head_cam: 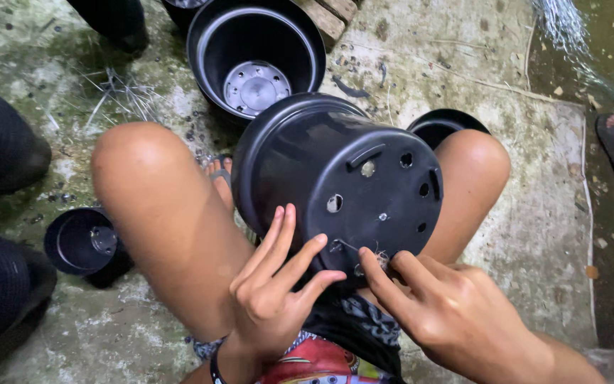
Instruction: The person uses a knife to cut and enlarge circular holes in the bottom of a black plastic pot. They rotate the pot and repeatedly puncture and scrape the plastic to form multiple openings.
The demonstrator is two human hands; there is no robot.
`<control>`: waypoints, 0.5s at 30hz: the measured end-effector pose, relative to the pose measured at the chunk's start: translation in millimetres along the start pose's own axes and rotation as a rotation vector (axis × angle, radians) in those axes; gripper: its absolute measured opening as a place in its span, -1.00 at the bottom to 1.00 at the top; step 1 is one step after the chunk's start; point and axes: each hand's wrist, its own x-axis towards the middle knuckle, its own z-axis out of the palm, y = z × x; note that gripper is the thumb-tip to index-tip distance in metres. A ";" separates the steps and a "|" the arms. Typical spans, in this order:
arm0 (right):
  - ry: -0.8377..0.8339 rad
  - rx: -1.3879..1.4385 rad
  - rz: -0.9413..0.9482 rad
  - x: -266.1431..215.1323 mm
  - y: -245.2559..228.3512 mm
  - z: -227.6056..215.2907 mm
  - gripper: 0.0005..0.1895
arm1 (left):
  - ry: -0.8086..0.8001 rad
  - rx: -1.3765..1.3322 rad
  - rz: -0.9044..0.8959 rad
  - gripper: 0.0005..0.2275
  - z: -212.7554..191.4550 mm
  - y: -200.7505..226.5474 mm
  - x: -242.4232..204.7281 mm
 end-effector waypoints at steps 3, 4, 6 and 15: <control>-0.039 -0.032 -0.032 -11.6 6.7 -5.9 -0.39 | 0.002 0.059 0.089 -0.59 0.6 9.5 -1.4; -0.053 -0.037 -0.028 -16.9 7.5 -6.9 -0.36 | -0.009 0.068 0.111 -0.60 0.3 11.8 -2.0; -0.077 -0.048 -0.020 -27.0 7.4 -7.3 -0.28 | -0.029 0.088 0.157 -0.61 -0.5 15.5 -2.9; -0.097 -0.031 0.041 -22.1 -2.7 -4.2 -0.36 | -0.059 0.153 0.164 -0.63 -4.5 15.4 -1.9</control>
